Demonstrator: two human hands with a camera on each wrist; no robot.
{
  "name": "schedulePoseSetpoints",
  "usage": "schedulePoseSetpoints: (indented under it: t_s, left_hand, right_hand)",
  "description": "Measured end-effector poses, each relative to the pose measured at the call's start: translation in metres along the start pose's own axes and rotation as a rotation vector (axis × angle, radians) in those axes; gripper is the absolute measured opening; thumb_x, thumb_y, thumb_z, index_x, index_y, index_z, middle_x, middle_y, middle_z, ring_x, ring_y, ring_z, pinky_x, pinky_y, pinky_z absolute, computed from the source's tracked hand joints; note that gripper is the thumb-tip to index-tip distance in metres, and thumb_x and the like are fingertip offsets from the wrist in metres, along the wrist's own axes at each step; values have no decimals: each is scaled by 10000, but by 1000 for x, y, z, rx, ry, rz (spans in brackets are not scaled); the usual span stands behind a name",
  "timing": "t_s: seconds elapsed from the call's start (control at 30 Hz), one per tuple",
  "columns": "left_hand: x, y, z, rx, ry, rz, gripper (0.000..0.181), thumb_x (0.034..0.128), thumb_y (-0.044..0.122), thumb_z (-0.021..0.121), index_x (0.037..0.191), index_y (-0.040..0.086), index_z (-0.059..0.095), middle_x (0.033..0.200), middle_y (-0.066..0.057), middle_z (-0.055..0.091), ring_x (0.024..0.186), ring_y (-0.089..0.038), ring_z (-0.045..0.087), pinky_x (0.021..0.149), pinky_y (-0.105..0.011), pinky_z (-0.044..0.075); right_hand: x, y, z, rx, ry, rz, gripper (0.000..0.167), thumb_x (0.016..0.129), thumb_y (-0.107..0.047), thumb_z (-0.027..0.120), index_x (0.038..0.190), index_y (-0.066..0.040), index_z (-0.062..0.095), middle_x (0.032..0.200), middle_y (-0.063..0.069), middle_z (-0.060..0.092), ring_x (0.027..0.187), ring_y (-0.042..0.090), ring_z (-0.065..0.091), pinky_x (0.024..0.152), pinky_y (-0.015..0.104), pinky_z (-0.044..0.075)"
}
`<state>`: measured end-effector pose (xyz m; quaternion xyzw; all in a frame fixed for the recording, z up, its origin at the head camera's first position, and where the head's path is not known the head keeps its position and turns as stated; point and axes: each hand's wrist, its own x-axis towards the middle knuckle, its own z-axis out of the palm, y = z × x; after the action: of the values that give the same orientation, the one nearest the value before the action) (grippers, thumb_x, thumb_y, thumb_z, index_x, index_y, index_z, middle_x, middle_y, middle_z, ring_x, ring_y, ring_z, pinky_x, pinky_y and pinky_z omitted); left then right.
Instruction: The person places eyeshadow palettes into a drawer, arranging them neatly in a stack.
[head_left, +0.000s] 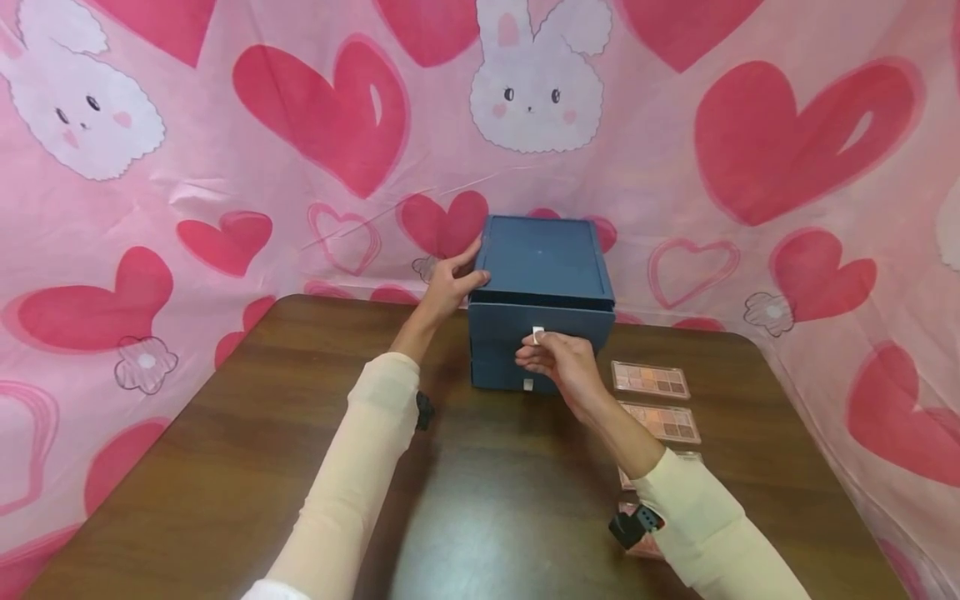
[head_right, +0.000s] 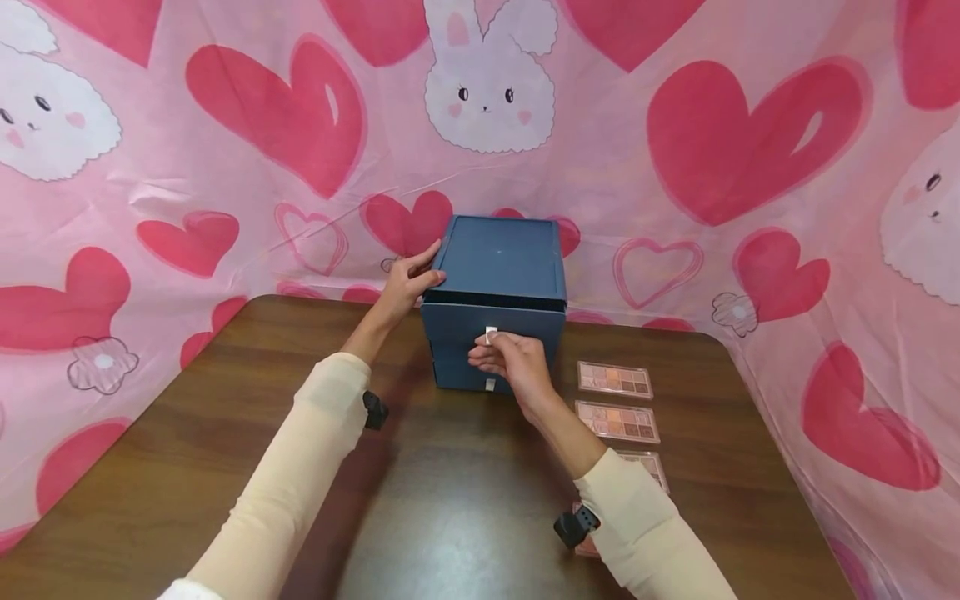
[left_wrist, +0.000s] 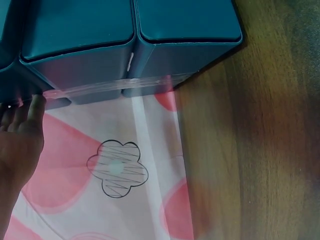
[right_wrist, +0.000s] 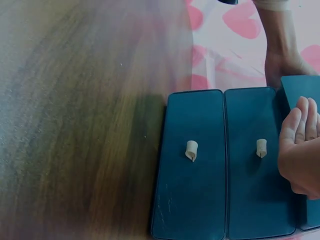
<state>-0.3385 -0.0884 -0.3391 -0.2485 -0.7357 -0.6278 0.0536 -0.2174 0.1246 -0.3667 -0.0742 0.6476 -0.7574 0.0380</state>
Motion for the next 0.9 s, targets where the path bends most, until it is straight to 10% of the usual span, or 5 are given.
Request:
schedulePoseSetpoints:
  t_s: [0.5, 0.9]
  left_hand:
    - [-1, 2, 1, -70, 3, 8, 666, 940, 90, 586, 1563, 57, 354, 1652, -107, 329, 1524, -266, 347, 1247, -433, 299]
    - [1, 1, 2, -29, 13, 11, 663, 931, 105, 584, 1557, 50, 371, 1652, -109, 339, 1528, -258, 345, 1245, -422, 307]
  right_hand:
    - [-23, 1, 5, 9, -14, 0, 389, 1056, -118, 425, 1151, 222, 590, 804, -83, 779, 816, 81, 753, 824, 234, 604]
    - [-35, 4, 7, 31, -16, 7, 319, 1060, -122, 435, 1068, 61, 696, 828, -72, 789, 832, 97, 759, 841, 246, 606]
